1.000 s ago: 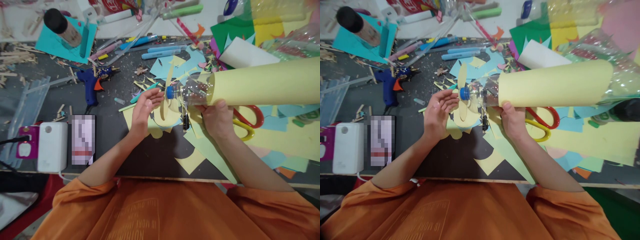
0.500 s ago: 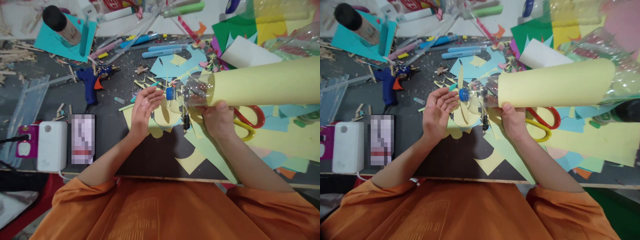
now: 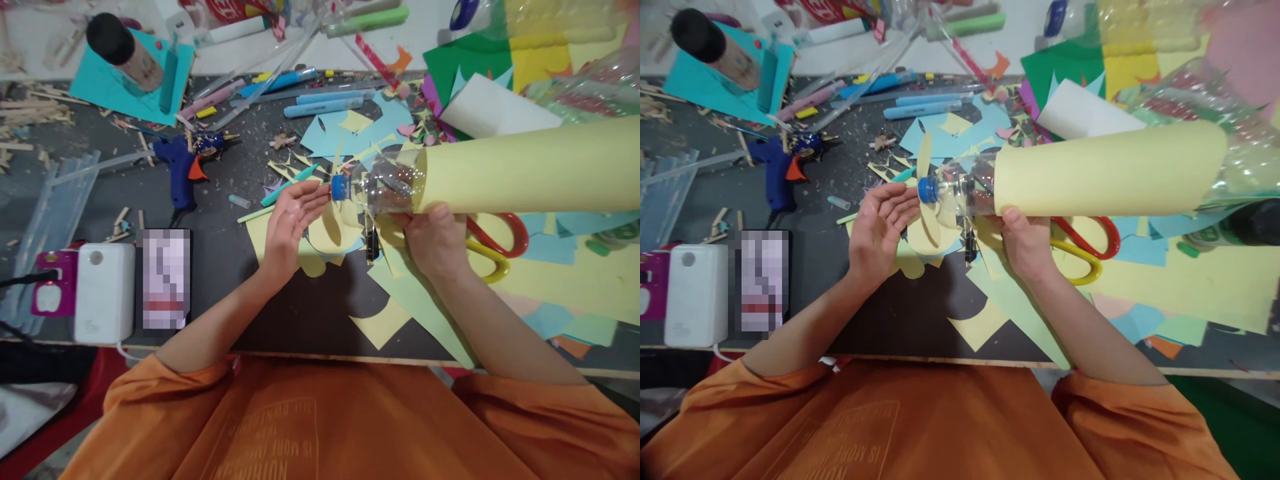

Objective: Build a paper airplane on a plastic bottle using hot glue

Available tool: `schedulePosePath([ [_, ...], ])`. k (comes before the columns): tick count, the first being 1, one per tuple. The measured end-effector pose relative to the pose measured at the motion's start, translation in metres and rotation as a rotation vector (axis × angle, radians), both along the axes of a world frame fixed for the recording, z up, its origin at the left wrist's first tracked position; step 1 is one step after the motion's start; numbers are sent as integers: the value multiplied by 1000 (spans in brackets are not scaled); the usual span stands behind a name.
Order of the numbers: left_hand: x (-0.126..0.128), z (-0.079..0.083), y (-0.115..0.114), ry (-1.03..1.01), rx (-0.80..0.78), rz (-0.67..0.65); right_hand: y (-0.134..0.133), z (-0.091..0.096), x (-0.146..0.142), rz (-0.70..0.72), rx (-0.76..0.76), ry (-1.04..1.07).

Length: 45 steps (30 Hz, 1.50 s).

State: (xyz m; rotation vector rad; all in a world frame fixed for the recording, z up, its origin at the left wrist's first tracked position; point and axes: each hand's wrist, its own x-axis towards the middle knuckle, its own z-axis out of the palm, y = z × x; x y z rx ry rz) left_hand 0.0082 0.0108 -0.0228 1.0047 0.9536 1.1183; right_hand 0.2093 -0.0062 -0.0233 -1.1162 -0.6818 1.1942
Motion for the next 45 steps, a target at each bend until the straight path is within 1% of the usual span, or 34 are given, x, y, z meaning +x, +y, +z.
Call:
schedulePosePath([
  [3, -2, -5, 2, 14, 52, -29, -1, 2, -1, 18, 6, 2],
  [4, -3, -7, 2, 20, 69, -70, 0, 2, -1, 19, 3, 6],
  [7, -2, -10, 1, 32, 94, -249, 0, -1, 0, 15, -8, 11],
  [9, -1, -11, -1, 53, 106, -322, 0, -3, 1, 22, 3, -8],
  [11, 0, -11, -4, 77, 102, -345, -1, -7, 3, 50, 24, -27],
  [13, 0, -12, -7, 57, 93, -356, -2, -10, 4, 77, 47, -33],
  [17, -1, -14, -9, 29, 87, -374, -4, -14, 5, 81, 83, -28],
  [21, -1, -12, -8, 89, 114, -336, -3, -12, 5, 89, 69, -9],
  [25, 0, -7, -7, 79, 151, -283, -2, -10, 6, 82, 41, -2],
  [27, 1, -6, -8, 69, 130, -286, -3, -11, 5, 76, 36, -5],
  [32, 4, -8, -11, -8, 101, -344, -6, -14, 3, 86, 20, -11],
  [36, 3, -8, -12, 27, 120, -306, -7, -13, 3, 122, 10, -19],
  [39, 3, -7, -12, 34, 145, -294, -7, -12, 2, 112, 24, -19],
  [41, 3, -6, -11, 75, 164, -238, -6, -11, 1, 81, 29, -3],
  [42, 3, -5, -10, 88, 169, -181, -5, -10, 0, 64, 28, 6],
  [45, 1, -5, -5, 91, 158, 75, -3, -5, 1, 45, 20, 22],
])
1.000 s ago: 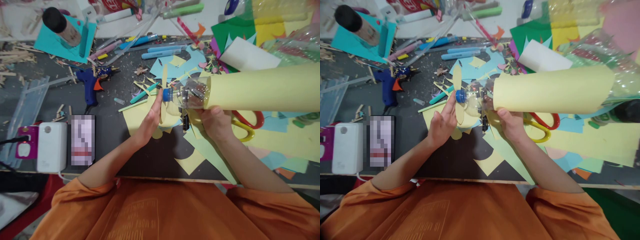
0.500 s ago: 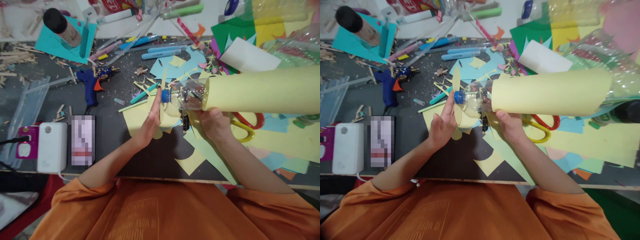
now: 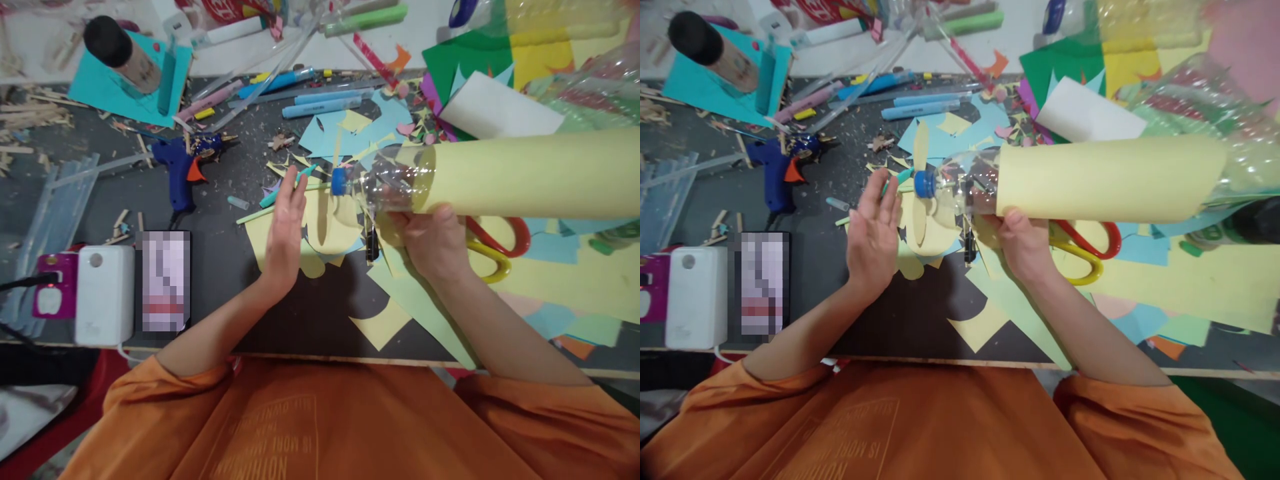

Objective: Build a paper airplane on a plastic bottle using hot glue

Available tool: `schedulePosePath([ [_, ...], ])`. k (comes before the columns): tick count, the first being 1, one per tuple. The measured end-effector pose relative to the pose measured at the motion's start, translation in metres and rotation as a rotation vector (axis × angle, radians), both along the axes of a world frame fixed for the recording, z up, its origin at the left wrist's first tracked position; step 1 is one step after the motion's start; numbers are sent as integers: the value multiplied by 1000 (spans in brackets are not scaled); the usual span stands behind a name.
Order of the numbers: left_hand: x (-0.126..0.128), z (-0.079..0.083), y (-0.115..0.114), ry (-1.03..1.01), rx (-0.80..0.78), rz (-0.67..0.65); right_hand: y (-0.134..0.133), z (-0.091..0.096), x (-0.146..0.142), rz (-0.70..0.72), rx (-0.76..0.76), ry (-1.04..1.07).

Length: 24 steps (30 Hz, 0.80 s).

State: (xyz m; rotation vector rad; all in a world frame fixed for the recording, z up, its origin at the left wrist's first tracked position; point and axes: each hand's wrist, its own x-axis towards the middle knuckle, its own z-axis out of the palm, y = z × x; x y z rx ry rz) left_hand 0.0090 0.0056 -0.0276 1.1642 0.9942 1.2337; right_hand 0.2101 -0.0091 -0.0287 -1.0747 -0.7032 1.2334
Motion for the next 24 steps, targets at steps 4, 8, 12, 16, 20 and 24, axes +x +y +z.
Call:
schedulePosePath([
  [4, -7, -1, 7, 127, -7, 141, 3, 4, 5, 32, -47, 31],
  [8, -11, 5, 9, 325, 126, 30, 4, 3, 10, 74, -76, 130],
  [12, -11, 12, 8, 490, 380, -168, 4, -4, 13, 118, -51, 119],
  [16, -11, 11, 5, 516, 511, -269, 4, -8, 14, 142, -50, 112],
  [20, -10, 6, 4, 576, 621, -246, 4, -7, 13, 131, -52, 69],
  [24, -12, 2, 5, 624, 695, -204, 3, -3, 12, 125, -64, 40],
])
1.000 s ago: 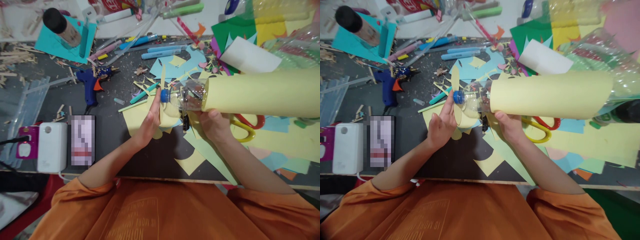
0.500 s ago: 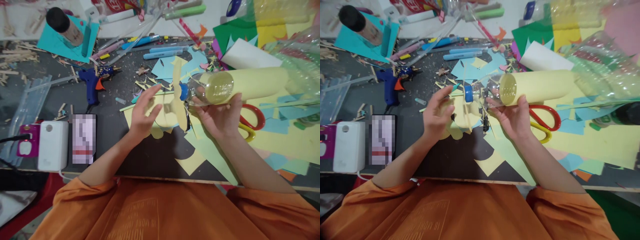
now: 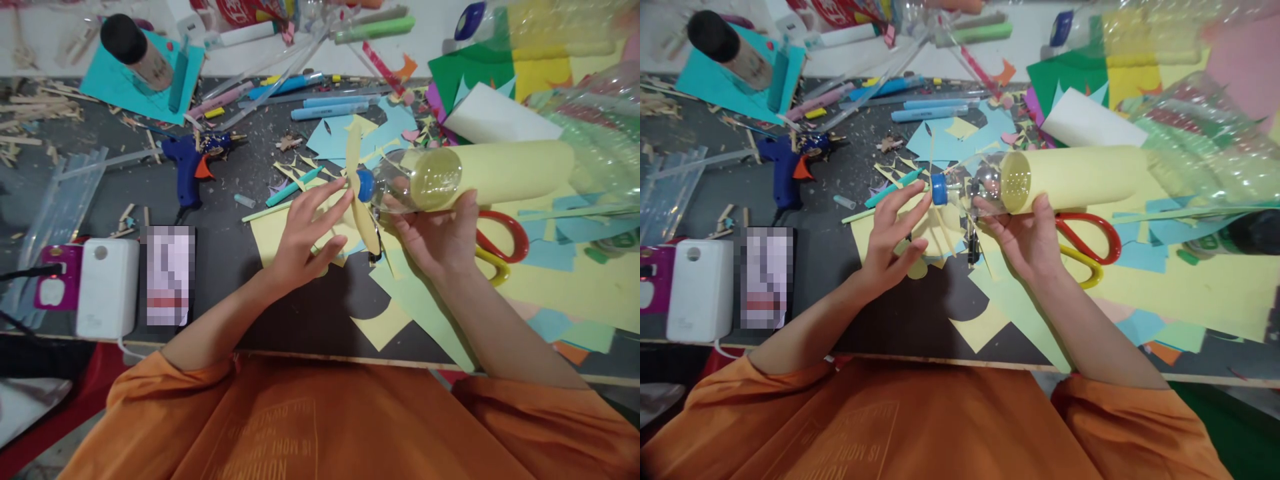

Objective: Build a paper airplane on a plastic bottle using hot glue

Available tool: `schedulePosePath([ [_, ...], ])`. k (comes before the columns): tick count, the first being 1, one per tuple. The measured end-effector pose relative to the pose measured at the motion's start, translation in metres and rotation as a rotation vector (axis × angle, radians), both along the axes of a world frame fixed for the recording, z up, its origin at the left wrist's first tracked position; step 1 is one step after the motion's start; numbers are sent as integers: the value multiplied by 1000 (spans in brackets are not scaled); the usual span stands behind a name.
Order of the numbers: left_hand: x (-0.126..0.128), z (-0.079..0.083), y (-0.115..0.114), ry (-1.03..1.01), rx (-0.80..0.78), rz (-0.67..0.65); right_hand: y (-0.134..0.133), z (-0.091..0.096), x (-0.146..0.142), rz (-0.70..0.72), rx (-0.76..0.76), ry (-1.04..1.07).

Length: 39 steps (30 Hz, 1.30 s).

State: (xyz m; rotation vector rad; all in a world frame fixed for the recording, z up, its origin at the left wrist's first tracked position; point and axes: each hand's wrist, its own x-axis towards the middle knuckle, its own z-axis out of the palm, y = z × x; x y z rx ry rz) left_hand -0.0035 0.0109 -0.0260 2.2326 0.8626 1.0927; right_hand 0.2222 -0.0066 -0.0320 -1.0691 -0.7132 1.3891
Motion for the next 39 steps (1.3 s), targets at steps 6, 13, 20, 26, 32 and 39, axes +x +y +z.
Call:
schedulePosePath([
  [6, -2, -2, 0, -17, 60, -16, -3, 2, 0, 43, 6, -27],
  [13, -1, -3, 0, 22, 57, -69, -2, 2, 0, 34, 9, -61],
  [20, 1, -9, -1, 42, -223, -139, -3, 7, -4, 39, -30, -86],
  [26, 2, -14, -3, 55, -283, -188, -6, 11, -8, 37, -10, -28],
  [32, -4, -10, 1, -35, -290, -64, -5, 11, -7, 41, -1, -1],
  [39, -2, -8, 0, -145, -325, -94, -5, 11, -9, -4, -47, -57],
])
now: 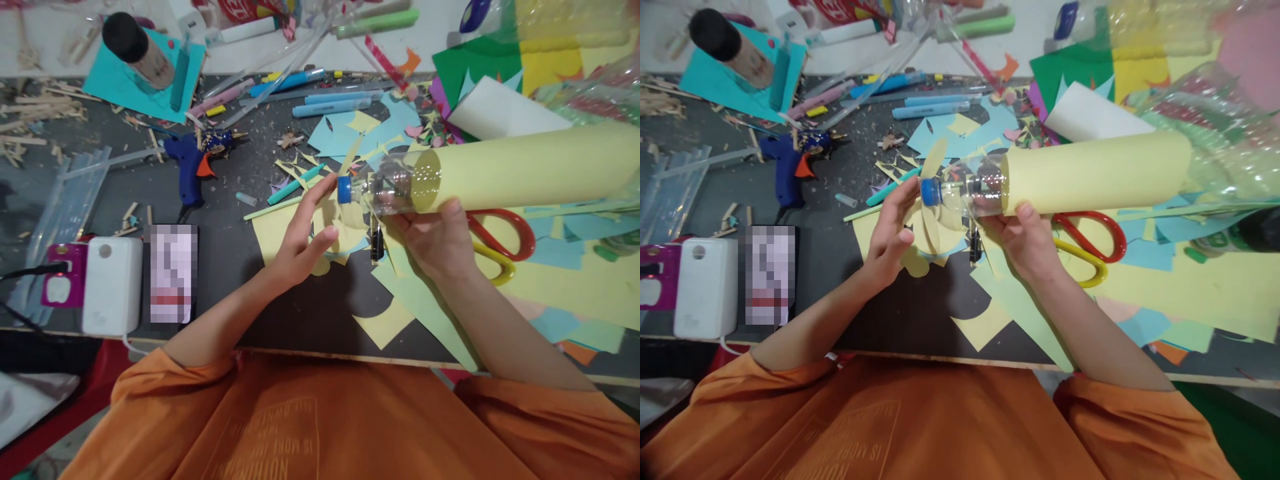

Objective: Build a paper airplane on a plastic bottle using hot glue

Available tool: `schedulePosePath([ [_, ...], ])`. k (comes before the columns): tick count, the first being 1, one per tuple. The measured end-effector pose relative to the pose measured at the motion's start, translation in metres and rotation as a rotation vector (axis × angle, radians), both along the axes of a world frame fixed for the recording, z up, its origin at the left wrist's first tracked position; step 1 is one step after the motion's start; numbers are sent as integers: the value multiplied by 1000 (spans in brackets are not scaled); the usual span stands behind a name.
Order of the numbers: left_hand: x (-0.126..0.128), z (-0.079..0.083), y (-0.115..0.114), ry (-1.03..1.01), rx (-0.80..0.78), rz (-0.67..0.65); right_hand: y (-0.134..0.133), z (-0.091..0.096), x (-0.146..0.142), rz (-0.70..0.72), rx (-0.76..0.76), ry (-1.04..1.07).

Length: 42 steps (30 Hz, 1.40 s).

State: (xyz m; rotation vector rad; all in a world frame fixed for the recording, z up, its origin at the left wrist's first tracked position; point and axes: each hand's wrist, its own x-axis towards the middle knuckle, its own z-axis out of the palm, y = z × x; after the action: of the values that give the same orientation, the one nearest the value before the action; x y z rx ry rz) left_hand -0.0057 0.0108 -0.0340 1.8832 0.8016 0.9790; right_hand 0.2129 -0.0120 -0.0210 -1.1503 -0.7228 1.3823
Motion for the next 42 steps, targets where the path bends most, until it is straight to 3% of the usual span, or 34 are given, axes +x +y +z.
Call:
schedulePosePath([
  [13, 2, 1, -2, 52, 62, -8, 0, -1, 4, 26, 7, -23],
  [20, 3, -2, -3, -6, -54, -44, 2, 2, 4, 15, -4, -52],
  [36, 1, -1, -4, 52, -19, -71, 3, 0, 3, -16, -24, -11],
  [42, 3, -3, -4, -15, -67, -40, 3, -1, 5, 46, -3, -37],
])
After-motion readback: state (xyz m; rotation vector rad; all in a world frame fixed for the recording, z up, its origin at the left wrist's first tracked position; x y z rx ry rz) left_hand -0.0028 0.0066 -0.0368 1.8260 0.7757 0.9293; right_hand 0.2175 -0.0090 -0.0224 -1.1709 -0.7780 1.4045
